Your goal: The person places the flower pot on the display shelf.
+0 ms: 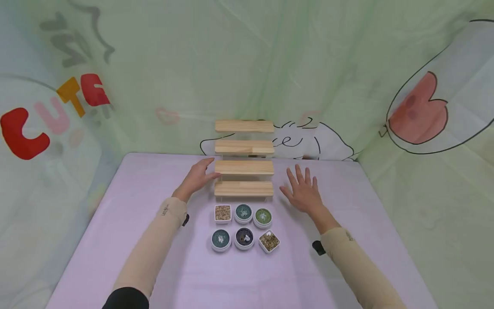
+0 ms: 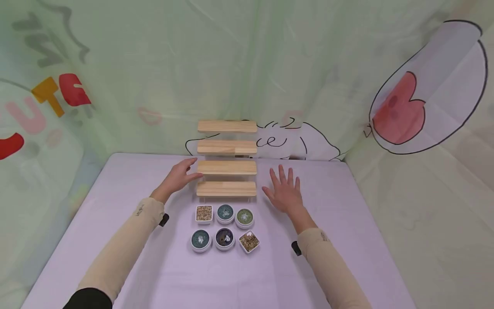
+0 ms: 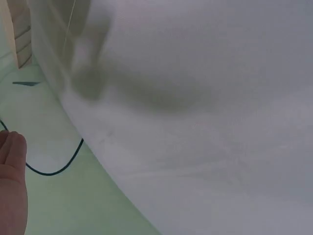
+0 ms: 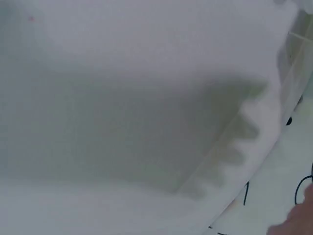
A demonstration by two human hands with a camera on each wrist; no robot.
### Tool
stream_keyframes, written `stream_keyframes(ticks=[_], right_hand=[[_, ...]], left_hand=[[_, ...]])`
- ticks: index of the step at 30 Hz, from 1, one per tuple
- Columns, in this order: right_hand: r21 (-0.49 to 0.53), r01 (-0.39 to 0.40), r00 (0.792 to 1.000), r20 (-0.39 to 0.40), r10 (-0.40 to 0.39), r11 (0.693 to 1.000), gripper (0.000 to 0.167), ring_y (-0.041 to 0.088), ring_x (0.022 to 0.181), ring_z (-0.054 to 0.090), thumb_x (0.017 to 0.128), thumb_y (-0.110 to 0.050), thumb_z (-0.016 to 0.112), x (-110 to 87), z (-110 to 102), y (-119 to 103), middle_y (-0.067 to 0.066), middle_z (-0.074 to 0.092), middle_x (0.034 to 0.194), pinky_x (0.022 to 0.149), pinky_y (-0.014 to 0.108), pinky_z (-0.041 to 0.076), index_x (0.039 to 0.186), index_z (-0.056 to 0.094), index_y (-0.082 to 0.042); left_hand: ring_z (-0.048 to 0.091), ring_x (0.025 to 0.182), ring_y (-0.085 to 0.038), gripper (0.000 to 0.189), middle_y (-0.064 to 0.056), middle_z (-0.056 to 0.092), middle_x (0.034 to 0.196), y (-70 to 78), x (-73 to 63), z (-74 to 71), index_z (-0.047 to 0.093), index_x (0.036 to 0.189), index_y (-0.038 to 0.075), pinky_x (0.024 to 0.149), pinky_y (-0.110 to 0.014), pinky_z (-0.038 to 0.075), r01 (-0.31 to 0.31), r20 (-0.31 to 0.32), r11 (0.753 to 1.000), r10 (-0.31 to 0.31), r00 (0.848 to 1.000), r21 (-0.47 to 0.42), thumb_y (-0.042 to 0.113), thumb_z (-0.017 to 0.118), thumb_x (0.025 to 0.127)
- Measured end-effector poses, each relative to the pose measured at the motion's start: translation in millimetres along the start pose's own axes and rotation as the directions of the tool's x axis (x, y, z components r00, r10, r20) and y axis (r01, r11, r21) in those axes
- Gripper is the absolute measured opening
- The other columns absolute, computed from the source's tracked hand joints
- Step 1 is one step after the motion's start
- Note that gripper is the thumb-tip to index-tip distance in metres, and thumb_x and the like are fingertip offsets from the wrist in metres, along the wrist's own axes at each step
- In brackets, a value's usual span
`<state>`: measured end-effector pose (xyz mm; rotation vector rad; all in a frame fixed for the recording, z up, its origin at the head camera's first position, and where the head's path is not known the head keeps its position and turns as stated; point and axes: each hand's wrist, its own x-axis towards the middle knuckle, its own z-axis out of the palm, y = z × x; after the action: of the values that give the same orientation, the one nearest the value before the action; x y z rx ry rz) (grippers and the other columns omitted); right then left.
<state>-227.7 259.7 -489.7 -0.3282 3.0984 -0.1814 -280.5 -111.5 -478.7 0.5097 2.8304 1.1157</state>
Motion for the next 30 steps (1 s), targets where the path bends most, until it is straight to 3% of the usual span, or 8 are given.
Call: stream_keyframes(ticks=[4, 9, 15, 19, 24, 27, 30], right_hand=[[0.080, 0.095, 0.994, 0.036, -0.098, 0.992, 0.072, 0.053, 0.142, 0.014, 0.101, -0.047, 0.044, -10.7, -3, -12, 0.026, 0.018, 0.158, 0.113, 0.069, 0.020, 0.154, 0.024, -0.003], [0.208, 0.156, 0.982, 0.072, -0.174, 0.966, 0.067, 0.047, 0.135, 0.037, 0.099, -0.040, 0.056, -27.3, -17, -30, 0.027, 0.037, 0.150, 0.108, 0.061, 0.037, 0.148, 0.037, 0.002], [0.282, 0.270, 0.959, 0.007, -0.283, 0.921, 0.054, 0.035, 0.124, 0.053, 0.094, -0.031, 0.066, -51.5, -22, -45, 0.019, 0.057, 0.134, 0.104, 0.051, 0.047, 0.136, 0.053, 0.000], [0.346, 0.401, 0.911, -0.054, -0.409, 0.848, 0.049, 0.030, 0.117, 0.059, 0.090, -0.023, 0.072, -68.7, -17, -48, 0.014, 0.061, 0.127, 0.097, 0.046, 0.053, 0.131, 0.057, 0.001], [0.435, 0.525, 0.820, -0.030, -0.571, 0.731, 0.053, 0.026, 0.118, 0.057, 0.086, -0.017, 0.076, -85.0, -8, -45, 0.012, 0.059, 0.130, 0.095, 0.041, 0.055, 0.132, 0.056, 0.001], [0.444, 0.568, 0.777, -0.011, -0.630, 0.693, 0.055, 0.026, 0.121, 0.056, 0.084, -0.015, 0.078, -91.1, -3, -42, 0.010, 0.059, 0.131, 0.098, 0.041, 0.053, 0.132, 0.056, 0.000], [0.437, 0.598, 0.751, -0.011, -0.661, 0.672, 0.055, 0.026, 0.120, 0.057, 0.081, -0.013, 0.080, -94.6, 1, -41, 0.011, 0.060, 0.131, 0.100, 0.042, 0.052, 0.130, 0.058, 0.001]], left_hand=[[0.050, 0.127, -0.040, 0.065, -0.025, 0.046, 0.143, 2.8, 3.2, 2.5, 0.043, 0.142, -0.007, 0.107, -0.046, 0.045, -0.005, 0.008, 1.000, 0.005, 1.000, -0.005, 0.025, 0.070, 0.092], [0.050, 0.126, -0.039, 0.061, -0.023, 0.050, 0.140, 4.5, 3.9, 1.3, 0.046, 0.141, -0.005, 0.107, -0.044, 0.046, 0.012, 0.004, 0.999, -0.012, 1.000, -0.036, 0.023, 0.070, 0.093], [0.051, 0.126, -0.036, 0.060, -0.023, 0.052, 0.138, 4.5, 5.2, -0.7, 0.047, 0.140, -0.005, 0.108, -0.041, 0.045, 0.033, 0.008, 0.997, -0.033, 0.999, -0.066, 0.021, 0.071, 0.092], [0.051, 0.127, -0.035, 0.062, -0.023, 0.052, 0.139, 1.5, 7.5, -0.4, 0.046, 0.141, -0.005, 0.109, -0.041, 0.044, 0.046, 0.022, 0.996, -0.044, 0.999, -0.081, 0.022, 0.072, 0.091], [0.051, 0.126, -0.034, 0.063, -0.022, 0.052, 0.138, 2.9, 7.9, -0.2, 0.047, 0.140, -0.006, 0.109, -0.039, 0.044, 0.032, 0.027, 0.996, -0.030, 0.999, -0.079, 0.023, 0.073, 0.090], [0.051, 0.127, -0.034, 0.063, -0.022, 0.052, 0.138, 4.4, 8.2, -0.1, 0.047, 0.140, -0.006, 0.110, -0.039, 0.044, 0.032, 0.029, 0.996, -0.029, 0.999, -0.084, 0.023, 0.073, 0.090], [0.051, 0.127, -0.034, 0.063, -0.022, 0.052, 0.139, 4.8, 8.6, -0.4, 0.046, 0.140, -0.005, 0.110, -0.038, 0.044, 0.038, 0.034, 0.995, -0.035, 0.999, -0.087, 0.023, 0.072, 0.090]])
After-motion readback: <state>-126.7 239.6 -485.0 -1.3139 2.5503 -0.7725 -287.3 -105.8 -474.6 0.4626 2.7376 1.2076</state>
